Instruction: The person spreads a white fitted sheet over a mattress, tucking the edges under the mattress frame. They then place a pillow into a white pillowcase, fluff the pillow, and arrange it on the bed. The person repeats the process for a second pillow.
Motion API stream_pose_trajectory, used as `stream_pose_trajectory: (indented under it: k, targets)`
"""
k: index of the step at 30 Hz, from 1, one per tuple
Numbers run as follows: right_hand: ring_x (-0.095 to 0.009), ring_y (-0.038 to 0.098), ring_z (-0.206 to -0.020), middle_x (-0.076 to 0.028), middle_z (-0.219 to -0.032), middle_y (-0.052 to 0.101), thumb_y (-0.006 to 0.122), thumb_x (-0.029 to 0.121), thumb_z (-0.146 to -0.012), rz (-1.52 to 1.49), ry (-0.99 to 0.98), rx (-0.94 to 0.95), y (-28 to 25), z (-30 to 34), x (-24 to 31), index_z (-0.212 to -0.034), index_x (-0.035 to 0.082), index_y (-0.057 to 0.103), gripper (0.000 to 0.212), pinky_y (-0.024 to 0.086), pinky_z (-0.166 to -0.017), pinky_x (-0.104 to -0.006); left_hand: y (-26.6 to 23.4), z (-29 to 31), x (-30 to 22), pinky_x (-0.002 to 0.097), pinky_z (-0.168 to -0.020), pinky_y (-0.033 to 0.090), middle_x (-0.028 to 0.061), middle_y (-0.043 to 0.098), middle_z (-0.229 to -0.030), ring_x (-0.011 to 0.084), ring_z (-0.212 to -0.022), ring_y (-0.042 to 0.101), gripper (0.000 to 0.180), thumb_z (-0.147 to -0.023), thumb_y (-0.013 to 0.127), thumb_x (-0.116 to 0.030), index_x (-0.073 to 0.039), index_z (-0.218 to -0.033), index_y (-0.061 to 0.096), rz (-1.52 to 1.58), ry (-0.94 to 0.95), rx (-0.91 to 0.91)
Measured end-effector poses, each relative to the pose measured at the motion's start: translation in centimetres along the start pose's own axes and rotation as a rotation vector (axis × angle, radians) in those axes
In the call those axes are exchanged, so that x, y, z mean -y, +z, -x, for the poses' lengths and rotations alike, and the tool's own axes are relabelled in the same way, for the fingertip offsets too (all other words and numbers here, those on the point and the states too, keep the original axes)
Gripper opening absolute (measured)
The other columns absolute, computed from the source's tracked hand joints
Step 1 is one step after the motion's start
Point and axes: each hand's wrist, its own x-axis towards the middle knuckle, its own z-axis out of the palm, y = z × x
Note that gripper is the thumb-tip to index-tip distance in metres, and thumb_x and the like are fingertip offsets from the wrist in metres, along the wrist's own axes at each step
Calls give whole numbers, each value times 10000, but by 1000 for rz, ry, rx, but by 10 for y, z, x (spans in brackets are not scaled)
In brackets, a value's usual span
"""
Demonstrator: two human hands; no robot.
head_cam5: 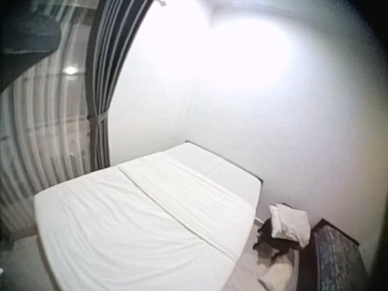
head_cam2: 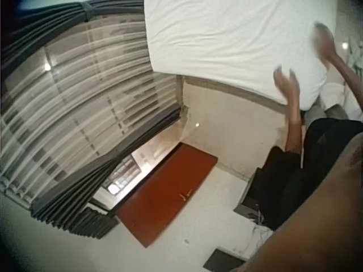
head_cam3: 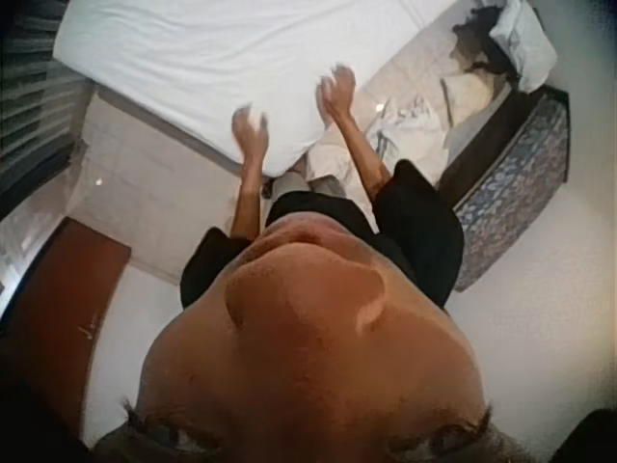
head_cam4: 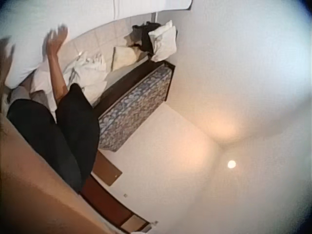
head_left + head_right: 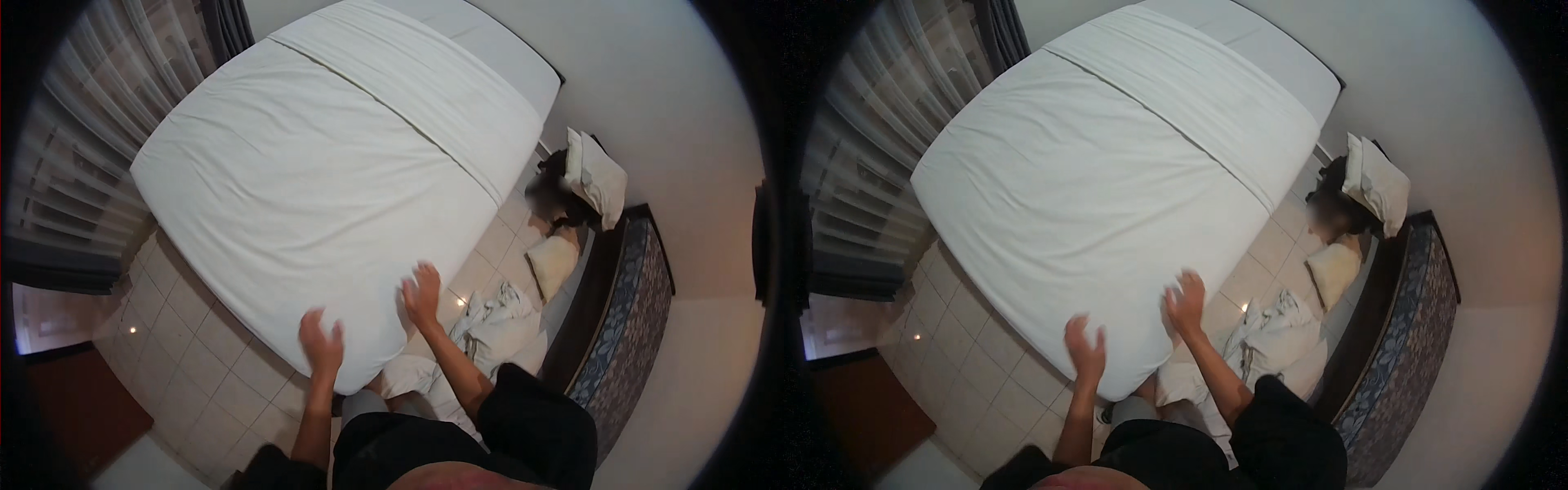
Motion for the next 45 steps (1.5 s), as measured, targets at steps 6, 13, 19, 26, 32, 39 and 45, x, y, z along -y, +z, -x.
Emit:
stream_pose_trajectory:
  k: [6,13,19,26,32,39,45]
  targets:
    - [-355,255,-1561,-195,-1659,324,578,319,-1008,181,-351,375,102,-229,-37,-1552,56,417,626,184,-1255,-589,129,-245,-27,556,-1277,143,123,288,-1694,316,-1578,223,695,-1001,602,-401,-147,-1607,377,-392,357,137]
    - [-419,494,-1385,-280,-1435,571,520,431,-1038,283,337,509,55,-359,-181,-1417,26,591,559,372,-1186,-440,72,-367,81,551,-1266,186,81,301,-1697,303,-1575,239,662,-1031,575,-382,-183,-1623,356,-596,39,-174]
    - [-461,371,-1473,-282,-1562,450,469,489,-1029,340,91,350,70,-340,-259,-1485,19,534,658,245,-1255,-486,58,-306,85,553,-1260,187,119,227,-1723,336,-1584,208,638,-1081,495,-341,-162,-1652,274,-740,-505,-351]
    - [-453,164,-1564,-248,-1695,215,418,528,-1006,245,283,700,100,-312,-312,-1605,63,352,762,101,-1291,-509,173,-180,-54,579,-1233,222,176,258,-1697,350,-1572,245,638,-1063,420,-290,-26,-1623,266,-783,-737,-329]
    - [-438,477,-1397,-317,-1461,538,513,307,-1050,369,-85,507,102,-297,-313,-1419,-80,553,536,373,-1208,-421,186,-177,-61,578,-1238,215,169,266,-1692,333,-1575,243,692,-971,472,-194,-23,-1612,274,-826,-716,-392]
    - [-457,391,-1447,-316,-1537,452,449,363,-1048,259,125,628,98,-304,-305,-1479,-38,498,591,276,-1237,-455,182,-176,-59,573,-1249,191,180,268,-1688,333,-1580,229,744,-912,504,-153,-9,-1604,273,-805,-771,-355]
    - [-468,222,-1536,-286,-1648,288,445,440,-1017,71,185,663,93,-309,-294,-1565,7,393,700,139,-1280,-501,178,-177,-66,555,-1255,183,173,267,-1691,323,-1582,229,768,-902,538,-146,-2,-1605,265,-776,-798,-361]
